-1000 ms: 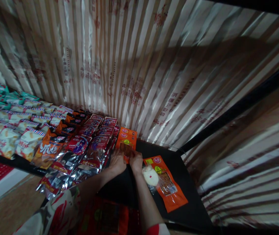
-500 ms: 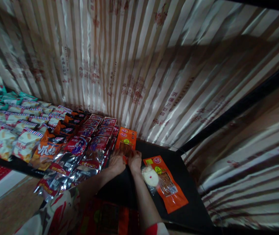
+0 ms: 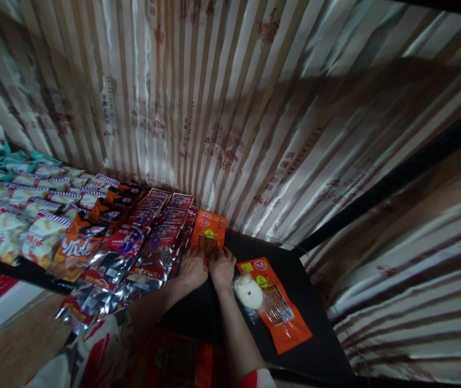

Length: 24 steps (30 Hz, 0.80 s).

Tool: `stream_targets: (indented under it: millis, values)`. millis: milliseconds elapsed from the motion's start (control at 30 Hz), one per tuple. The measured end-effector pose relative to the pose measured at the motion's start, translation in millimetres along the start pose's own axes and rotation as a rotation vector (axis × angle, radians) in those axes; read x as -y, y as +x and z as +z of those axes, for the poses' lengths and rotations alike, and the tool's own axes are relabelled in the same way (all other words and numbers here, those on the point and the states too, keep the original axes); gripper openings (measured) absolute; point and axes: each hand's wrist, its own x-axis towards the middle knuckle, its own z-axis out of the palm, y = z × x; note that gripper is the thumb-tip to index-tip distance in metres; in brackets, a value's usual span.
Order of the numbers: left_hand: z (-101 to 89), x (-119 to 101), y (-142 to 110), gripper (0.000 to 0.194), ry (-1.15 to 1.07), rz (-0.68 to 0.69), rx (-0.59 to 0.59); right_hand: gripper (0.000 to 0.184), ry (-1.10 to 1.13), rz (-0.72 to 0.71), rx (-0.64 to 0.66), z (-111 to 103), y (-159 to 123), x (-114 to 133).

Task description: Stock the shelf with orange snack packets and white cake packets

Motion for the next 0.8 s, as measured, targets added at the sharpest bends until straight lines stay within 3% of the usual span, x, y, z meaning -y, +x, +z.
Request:
stream_targets:
  millis: [433, 800]
  values:
    - [2.3, -5, -5, 0.050, -0.004, 0.047, -0.034, 0.037, 0.031, -0.033, -0.077, -3, -5, -1]
    - [5.6, -5, -28, 0.044, -0.087, 0.100, -0.051, 0.036, 0.090, -0.062, -0.107, -14, -34, 5]
